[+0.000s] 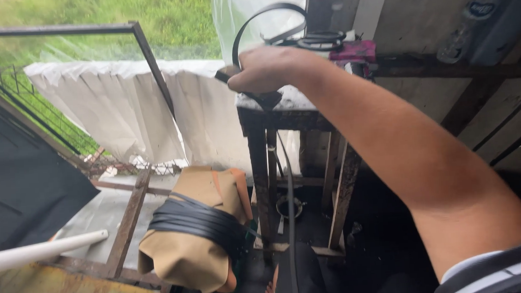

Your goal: Sanding the edges of long leather strips and hanging them on a line using clothespins.

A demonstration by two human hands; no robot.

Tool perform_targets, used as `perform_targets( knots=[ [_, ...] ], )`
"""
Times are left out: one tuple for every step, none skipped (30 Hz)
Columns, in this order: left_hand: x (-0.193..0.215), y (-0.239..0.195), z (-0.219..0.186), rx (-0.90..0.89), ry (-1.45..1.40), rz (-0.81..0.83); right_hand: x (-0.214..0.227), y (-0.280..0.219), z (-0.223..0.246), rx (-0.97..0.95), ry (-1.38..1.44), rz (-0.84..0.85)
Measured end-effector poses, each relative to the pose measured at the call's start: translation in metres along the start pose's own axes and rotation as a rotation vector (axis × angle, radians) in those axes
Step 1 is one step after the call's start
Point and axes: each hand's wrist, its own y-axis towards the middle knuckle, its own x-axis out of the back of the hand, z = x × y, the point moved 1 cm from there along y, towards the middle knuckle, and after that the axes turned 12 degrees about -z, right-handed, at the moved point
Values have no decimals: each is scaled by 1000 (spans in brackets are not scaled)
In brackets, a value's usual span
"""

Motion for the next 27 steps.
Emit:
perform_targets(
  knots=[
    [-22, 0, -7, -22, 2, -12, 0, -9, -1, 1, 5, 16],
    [-39, 2, -19, -44, 5, -25, 0, -18, -2, -27, 44, -15],
    [-53, 9, -34, -66, 5, -37, 1, -27, -3, -56, 80, -44],
    [-106, 17, -104, -87, 6, -50, 2, -36, -5, -86, 116, -73],
    [-192, -9, -172, -111, 7, -61, 5, -45, -7, -116, 150, -104],
    [-285, -84, -239, -134, 8, -73, 8, -53, -9, -147, 183, -135],
    [-290, -81, -240, -128, 4, -84, -1, -57, -20, -146, 184, -122],
    [-294, -78, -241, -99, -122, -87, -9, -61, -31, -90, 240, -193],
    [-300, -73, -242, -75, -249, -87, -14, -66, -42, -32, 295, -270],
    [-308, -73, -249, -74, -252, -94, -22, -71, -51, -29, 295, -262],
    [-317, -71, -257, -57, -192, -121, -29, -76, -59, -44, 319, -270],
    [-326, -70, -264, -40, -132, -148, -35, -81, -68, -59, 342, -279],
    [-325, -68, -261, -43, -136, -146, -33, -93, -65, -57, 338, -279],
    [-324, -65, -258, -99, -130, -121, -31, -104, -62, -110, 367, -225],
    [-323, -63, -255, -153, -125, -95, -30, -116, -60, -166, 395, -171],
    [-323, -63, -252, -154, -130, -93, -34, -119, -65, -166, 390, -172],
    [-323, -64, -249, -167, -106, -109, -39, -123, -70, -163, 434, -190],
    [-323, -65, -247, -180, -83, -125, -43, -127, -75, -159, 477, -209],
    [-326, -67, -245, -183, -82, -121, -44, -131, -76, -157, 477, -214],
    [-329, -69, -243, -197, -67, -127, -46, -136, -76, -161, 467, -198],
    [-332, -71, -242, -208, -52, -133, -47, -140, -77, -167, 457, -181],
    [-333, -67, -238, -208, -50, -130, -49, -146, -80, -168, 458, -185],
    [-333, -67, -233, -217, -44, -143, -54, -153, -83, -203, 480, -193],
    [-332, -66, -228, -226, -38, -156, -59, -159, -85, -239, 502, -202],
    [-335, -67, -229, -224, -38, -161, -73, -167, -94, -240, 502, -196],
    [-338, -67, -229, -220, -40, -156, -86, -174, -102, -238, 639, -255],
    [-341, -69, -230, -215, -44, -156, -101, -181, -110, -236, 776, -309]
  ],
)
